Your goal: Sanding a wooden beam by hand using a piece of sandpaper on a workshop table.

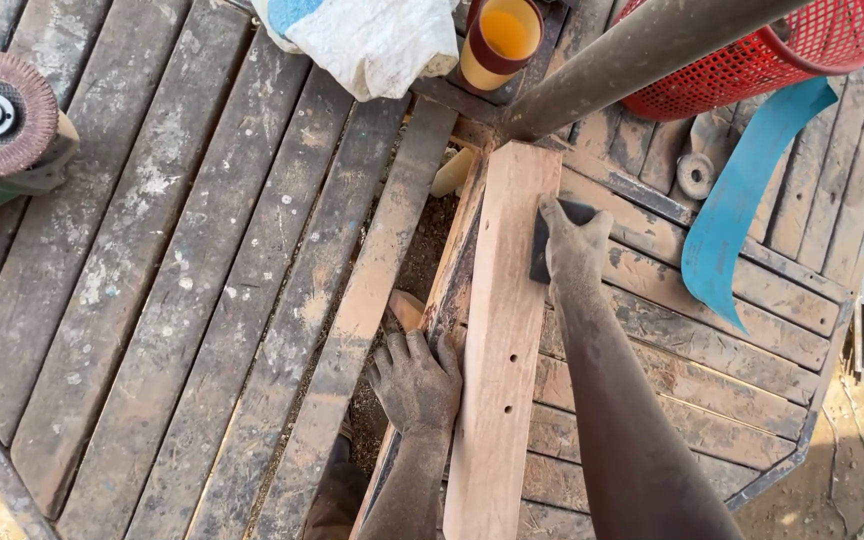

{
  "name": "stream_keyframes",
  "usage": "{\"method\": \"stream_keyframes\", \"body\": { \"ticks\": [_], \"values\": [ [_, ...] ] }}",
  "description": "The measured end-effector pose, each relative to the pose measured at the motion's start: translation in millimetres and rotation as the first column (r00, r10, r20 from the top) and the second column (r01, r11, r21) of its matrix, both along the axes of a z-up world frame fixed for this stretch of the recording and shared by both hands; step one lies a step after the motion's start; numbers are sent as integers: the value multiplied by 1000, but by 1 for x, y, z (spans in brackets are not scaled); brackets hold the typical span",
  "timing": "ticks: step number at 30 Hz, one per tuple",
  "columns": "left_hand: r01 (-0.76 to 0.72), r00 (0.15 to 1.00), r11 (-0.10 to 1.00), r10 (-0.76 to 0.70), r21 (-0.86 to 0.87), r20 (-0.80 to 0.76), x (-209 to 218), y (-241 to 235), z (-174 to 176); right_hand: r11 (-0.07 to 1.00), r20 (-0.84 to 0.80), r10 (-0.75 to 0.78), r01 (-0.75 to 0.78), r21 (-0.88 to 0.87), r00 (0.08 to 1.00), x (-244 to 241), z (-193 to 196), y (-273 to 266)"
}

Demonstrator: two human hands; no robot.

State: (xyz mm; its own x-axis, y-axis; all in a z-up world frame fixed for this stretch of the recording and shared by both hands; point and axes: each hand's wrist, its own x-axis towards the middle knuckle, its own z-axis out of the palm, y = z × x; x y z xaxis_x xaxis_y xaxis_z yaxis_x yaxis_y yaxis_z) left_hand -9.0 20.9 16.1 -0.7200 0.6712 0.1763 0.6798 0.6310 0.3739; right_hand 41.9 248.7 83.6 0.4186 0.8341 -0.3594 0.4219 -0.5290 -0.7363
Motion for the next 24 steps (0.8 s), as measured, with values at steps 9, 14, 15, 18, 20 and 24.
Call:
{"method": "stream_keyframes", "body": {
  "ticks": [9, 14, 15, 18, 20, 24],
  "values": [
    [-18, 998, 1000, 18, -8, 66, 1, 1, 3, 1000, -17, -23, 23, 5, 1000, -8, 18, -8],
    [-16, 998, 1000, 17, -9, 55, 0, -2, -2, 1000, -220, -4, 11, 28, 976, -18, 25, 39],
    [-18, 998, 1000, 18, -7, 55, 0, -1, -1, 999, -392, -50, 44, -25, 918, -17, 35, 47],
    [-11, 1000, 1000, 11, 4, 17, 2, -2, -10, 998, -56, 61, -59, 38, 997, -1, -13, 74],
    [-12, 1000, 1000, 12, 24, 7, 2, -1, -8, 988, -146, 139, -147, -43, 980, 21, -15, 83],
    [-11, 1000, 999, 11, 32, -2, 1, -3, -1, 959, 147, 280, -284, 12, 949, 35, -15, 28]
  ]
}}
